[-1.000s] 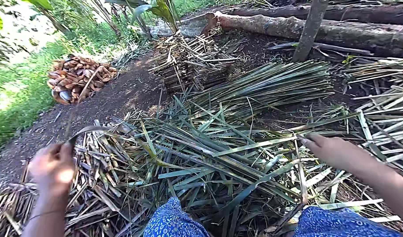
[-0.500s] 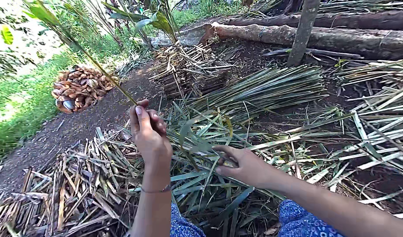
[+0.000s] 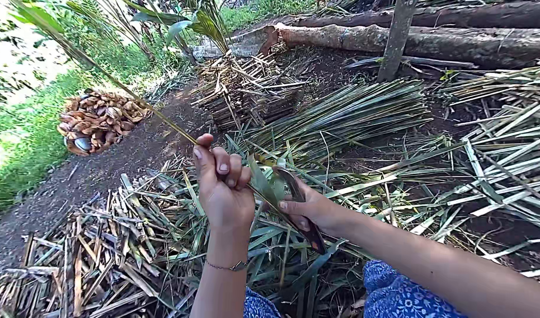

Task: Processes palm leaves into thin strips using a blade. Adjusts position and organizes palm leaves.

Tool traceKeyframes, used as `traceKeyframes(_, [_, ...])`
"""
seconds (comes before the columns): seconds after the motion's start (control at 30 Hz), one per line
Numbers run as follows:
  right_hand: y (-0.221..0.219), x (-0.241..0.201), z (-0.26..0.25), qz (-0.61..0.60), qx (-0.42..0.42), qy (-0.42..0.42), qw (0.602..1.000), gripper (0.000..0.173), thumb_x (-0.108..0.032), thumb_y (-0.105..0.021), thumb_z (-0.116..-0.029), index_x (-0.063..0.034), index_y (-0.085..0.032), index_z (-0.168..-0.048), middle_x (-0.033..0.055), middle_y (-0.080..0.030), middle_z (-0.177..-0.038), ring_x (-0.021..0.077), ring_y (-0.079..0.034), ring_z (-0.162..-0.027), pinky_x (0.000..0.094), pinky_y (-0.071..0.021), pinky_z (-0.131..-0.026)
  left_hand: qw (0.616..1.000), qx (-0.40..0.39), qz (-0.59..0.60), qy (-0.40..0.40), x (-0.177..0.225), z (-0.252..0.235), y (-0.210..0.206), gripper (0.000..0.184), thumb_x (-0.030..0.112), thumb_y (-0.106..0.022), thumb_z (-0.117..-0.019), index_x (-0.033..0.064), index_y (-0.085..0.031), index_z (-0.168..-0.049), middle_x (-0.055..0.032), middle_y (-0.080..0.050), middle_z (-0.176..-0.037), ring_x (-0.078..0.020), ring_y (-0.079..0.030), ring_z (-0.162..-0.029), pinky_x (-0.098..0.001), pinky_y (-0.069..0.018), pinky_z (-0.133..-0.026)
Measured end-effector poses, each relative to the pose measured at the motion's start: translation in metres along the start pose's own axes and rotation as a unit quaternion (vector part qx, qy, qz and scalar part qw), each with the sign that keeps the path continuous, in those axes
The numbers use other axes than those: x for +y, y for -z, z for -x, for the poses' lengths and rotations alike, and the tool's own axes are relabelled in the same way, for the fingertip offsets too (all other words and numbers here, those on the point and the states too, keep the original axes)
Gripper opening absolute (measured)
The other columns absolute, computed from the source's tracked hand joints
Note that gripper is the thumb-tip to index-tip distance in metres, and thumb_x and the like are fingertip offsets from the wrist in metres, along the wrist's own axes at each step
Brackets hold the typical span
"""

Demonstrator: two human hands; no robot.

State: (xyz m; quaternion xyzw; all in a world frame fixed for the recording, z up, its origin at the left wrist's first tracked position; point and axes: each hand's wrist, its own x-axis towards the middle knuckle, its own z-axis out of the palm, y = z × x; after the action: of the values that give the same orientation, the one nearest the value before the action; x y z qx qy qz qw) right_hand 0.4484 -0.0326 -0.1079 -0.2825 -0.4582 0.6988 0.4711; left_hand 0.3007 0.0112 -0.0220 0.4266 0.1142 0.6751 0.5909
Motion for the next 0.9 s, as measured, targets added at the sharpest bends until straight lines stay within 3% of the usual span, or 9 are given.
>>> traceKeyframes(0.1, [0.001, 0.0, 0.0, -0.016, -0.019, -0.026, 0.999, 0.064, -0.007, -0.057, -0.1001, -0.027, -0.024, -0.151, -0.0004, -0.07, -0.103, -0.0029, -0.047, -0.05, 0.0117, -0.0395, -0.046, 0.999, -0.016, 0.02, 0.022, -0.005, 0.0, 0.001, 0.042, 0.038, -0.018, -0.1128, 0.0229, -0.057, -0.107, 0.0115, -0.047, -0.063, 0.0026, -0.04, -0.044, -0.0108, -0.0354, -0.042])
traceKeyframes(0.2, [0.002, 0.002, -0.004, -0.024, 0.027, -0.054, 0.998, 0.047, -0.009, -0.053, -0.1037, -0.0226, -0.034, -0.144, -0.0023, -0.061, -0.09, -0.0012, -0.045, -0.05, 0.0128, -0.041, -0.045, 1.0, -0.02, 0.007, 0.011, -0.004, 0.001, 0.001, 0.042, 0.037, -0.017, -0.1129, 0.0225, -0.056, -0.107, 0.0117, -0.047, -0.063, 0.0028, -0.039, -0.045, -0.0106, -0.0348, -0.042])
traceKeyframes(0.3, [0.024, 0.007, -0.019, 0.004, 0.185, -0.084, 0.979, 0.043, -0.009, -0.048, -0.1073, -0.0184, -0.039, -0.149, 0.0006, -0.056, -0.085, 0.0027, -0.043, -0.049, 0.017, -0.0384, -0.044, 0.996, -0.001, -0.056, -0.068, 0.009, 0.003, 0.001, 0.041, 0.033, -0.015, -0.1131, 0.0224, -0.054, -0.108, 0.0125, -0.048, -0.064, 0.0021, -0.04, -0.046, -0.0122, -0.0369, -0.043])
traceKeyframes(0.4, [0.074, 0.026, -0.024, 0.073, 0.321, -0.145, 0.933, 0.043, -0.009, -0.046, -0.1084, -0.0134, -0.037, -0.15, 0.0031, -0.051, -0.084, 0.0067, -0.042, -0.051, 0.0213, -0.0384, -0.047, 0.974, 0.024, -0.121, -0.188, 0.035, 0.005, 0.001, 0.041, 0.031, -0.012, -0.1127, 0.0224, -0.051, -0.107, 0.0119, -0.047, -0.062, -0.0003, -0.041, -0.045, -0.0146, -0.0386, -0.042])
traceKeyframes(0.53, [0.111, 0.049, -0.013, 0.215, 0.346, -0.236, 0.882, 0.047, -0.01, -0.045, -0.108, -0.0107, -0.032, -0.154, 0.0075, -0.049, -0.09, 0.0114, -0.043, -0.056, 0.0266, -0.0402, -0.051, 0.949, 0.078, -0.137, -0.274, 0.058, 0.002, 0.011, 0.041, 0.025, -0.01, -0.1125, 0.0158, -0.047, -0.097, 0.0084, -0.043, -0.057, -0.0027, -0.039, -0.041, -0.0152, -0.0382, -0.04])
traceKeyframes(0.63, [0.116, 0.045, -0.014, 0.353, 0.315, -0.263, 0.841, 0.049, -0.013, -0.046, -0.1066, -0.0122, -0.036, -0.155, 0.0213, -0.058, -0.115, 0.0267, -0.059, -0.079, 0.0444, -0.0502, -0.072, 0.947, 0.102, -0.125, -0.278, 0.057, -0.001, 0.013, 0.039, 0.023, -0.011, -0.1129, 0.015, -0.045, -0.098, 0.0077, -0.042, -0.058, -0.0031, -0.039, -0.041, -0.0152, -0.0378, -0.04])
traceKeyframes(0.73, [0.118, 0.042, -0.011, 0.464, 0.287, -0.283, 0.789, 0.053, -0.009, -0.05, -0.1031, -0.0079, -0.037, -0.154, 0.0291, -0.058, -0.132, 0.042, -0.062, -0.117, 0.0579, -0.048, -0.098, 0.947, 0.106, -0.118, -0.28, 0.061, 0.001, 0.014, 0.04, 0.023, -0.012, -0.1129, 0.0148, -0.046, -0.094, 0.0078, -0.041, -0.056, -0.0026, -0.038, -0.041, -0.015, -0.0361, -0.04])
traceKeyframes(0.83, [0.139, 0.05, 0.01, 0.53, 0.262, -0.337, 0.733, 0.063, -0.01, -0.056, -0.0991, -0.0074, -0.032, -0.157, 0.0323, -0.056, -0.135, 0.0496, -0.056, -0.126, 0.0659, -0.0443, -0.102, 0.914, 0.147, -0.159, -0.343, 0.095, 0.012, 0.028, 0.041, 0.004, -0.017, -0.1045, 0.0119, -0.042, -0.072, 0.0042, -0.039, -0.053, -0.0058, -0.042, -0.045, -0.0176, -0.0422, -0.048])
traceKeyframes(0.9, [0.148, 0.052, 0.017, 0.515, 0.253, -0.355, 0.738, 0.07, -0.03, -0.057, -0.1042, -0.0077, -0.023, -0.161, 0.0328, -0.054, -0.139, 0.0495, -0.053, -0.13, 0.0646, -0.0411, -0.106, 0.908, 0.15, -0.16, -0.357, 0.106, 0.008, 0.036, 0.043, 0.005, -0.017, -0.1053, 0.0108, -0.043, -0.072, 0.0026, -0.042, -0.054, -0.0082, -0.046, -0.047, -0.0199, -0.0458, -0.05])
